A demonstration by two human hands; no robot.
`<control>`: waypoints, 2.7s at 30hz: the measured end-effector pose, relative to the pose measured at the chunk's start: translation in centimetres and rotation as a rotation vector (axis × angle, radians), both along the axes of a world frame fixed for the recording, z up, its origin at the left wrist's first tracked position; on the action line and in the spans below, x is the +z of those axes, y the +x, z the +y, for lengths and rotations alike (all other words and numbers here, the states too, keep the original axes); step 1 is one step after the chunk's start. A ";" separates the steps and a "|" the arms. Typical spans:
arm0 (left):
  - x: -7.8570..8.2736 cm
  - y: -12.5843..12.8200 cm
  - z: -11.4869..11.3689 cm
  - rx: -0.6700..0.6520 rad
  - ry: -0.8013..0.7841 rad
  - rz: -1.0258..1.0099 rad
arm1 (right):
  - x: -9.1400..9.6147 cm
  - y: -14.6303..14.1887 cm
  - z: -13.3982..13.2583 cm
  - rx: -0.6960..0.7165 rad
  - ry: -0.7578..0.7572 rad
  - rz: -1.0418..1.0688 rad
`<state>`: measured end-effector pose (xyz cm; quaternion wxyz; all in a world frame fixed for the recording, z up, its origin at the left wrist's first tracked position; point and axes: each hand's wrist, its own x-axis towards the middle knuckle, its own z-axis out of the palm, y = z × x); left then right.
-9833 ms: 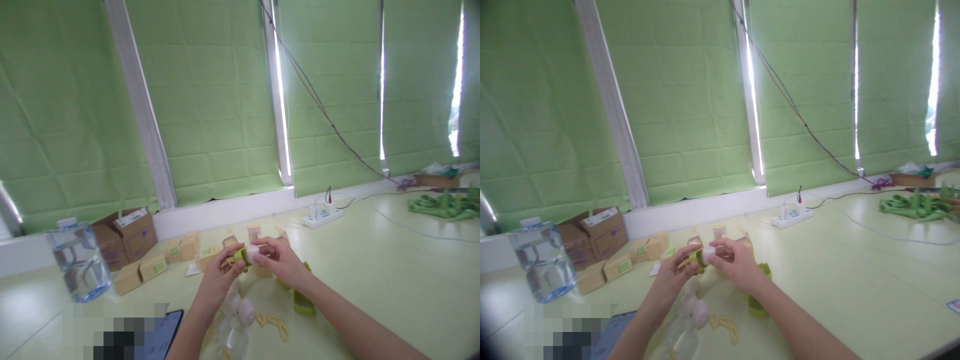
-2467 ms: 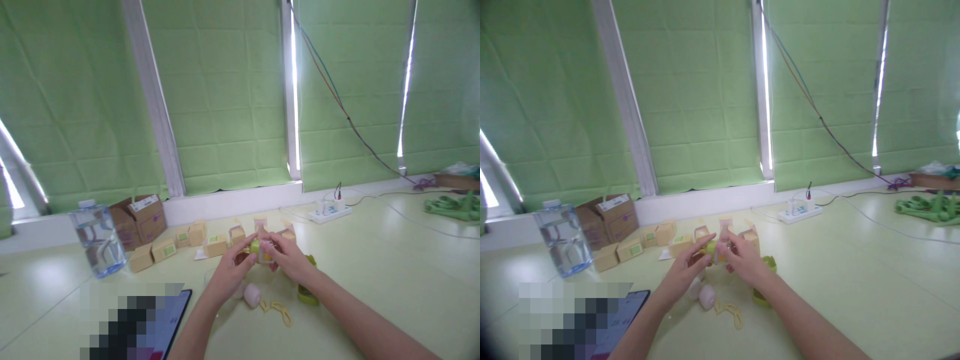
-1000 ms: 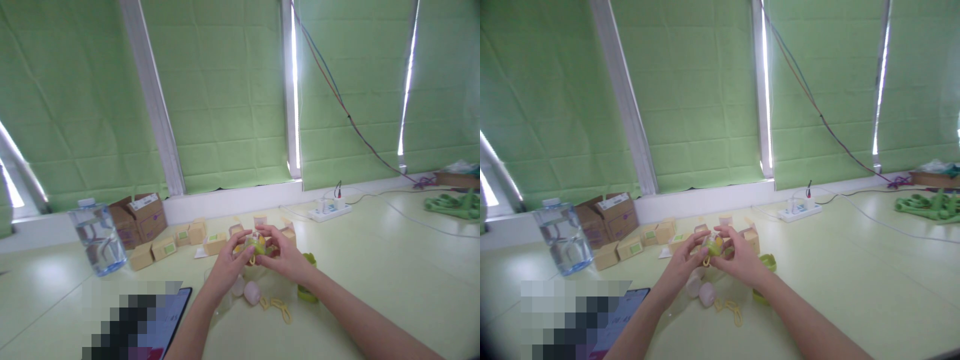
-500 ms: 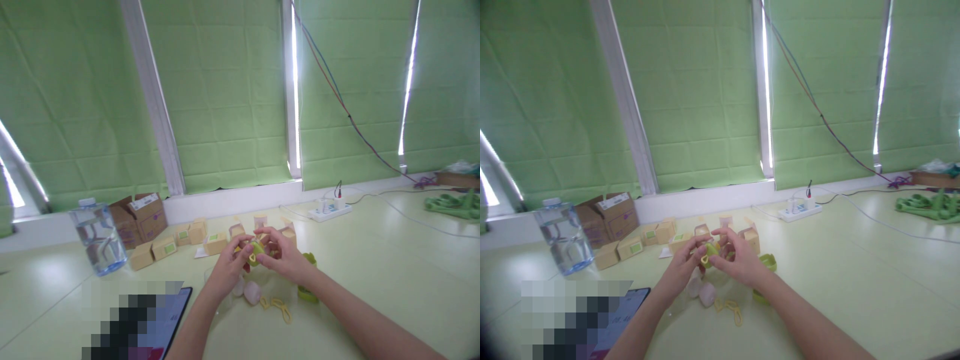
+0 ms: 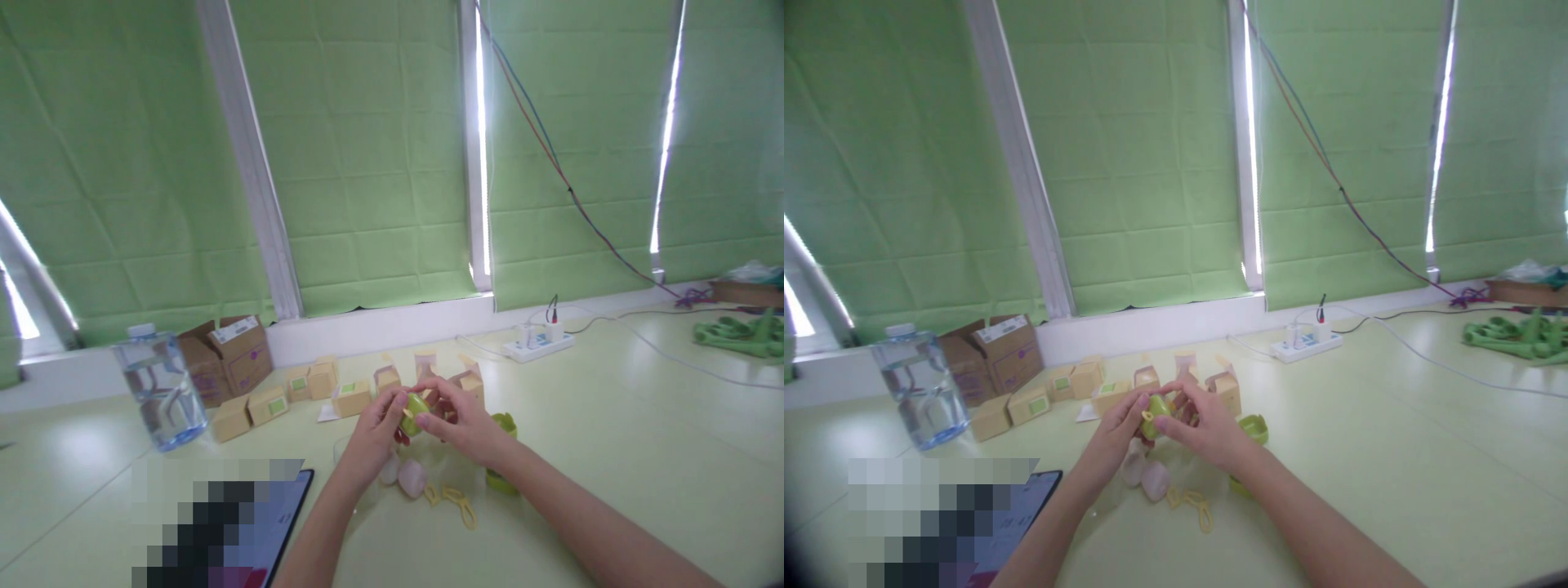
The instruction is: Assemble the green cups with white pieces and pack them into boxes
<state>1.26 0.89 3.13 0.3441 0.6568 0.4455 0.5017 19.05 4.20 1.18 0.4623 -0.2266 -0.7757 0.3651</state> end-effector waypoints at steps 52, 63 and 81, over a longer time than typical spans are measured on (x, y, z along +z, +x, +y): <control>0.7 -0.1 -0.3 0.070 0.109 -0.114 | 0.8 4.1 3.4 -0.647 0.392 -0.104; 0.7 -0.7 -0.2 -0.044 0.047 -0.510 | 1.8 2.2 -0.3 -0.130 0.367 -0.032; 1.1 -0.4 -0.6 -0.020 0.004 -0.610 | 1.9 1.6 -0.7 -0.056 0.320 -0.203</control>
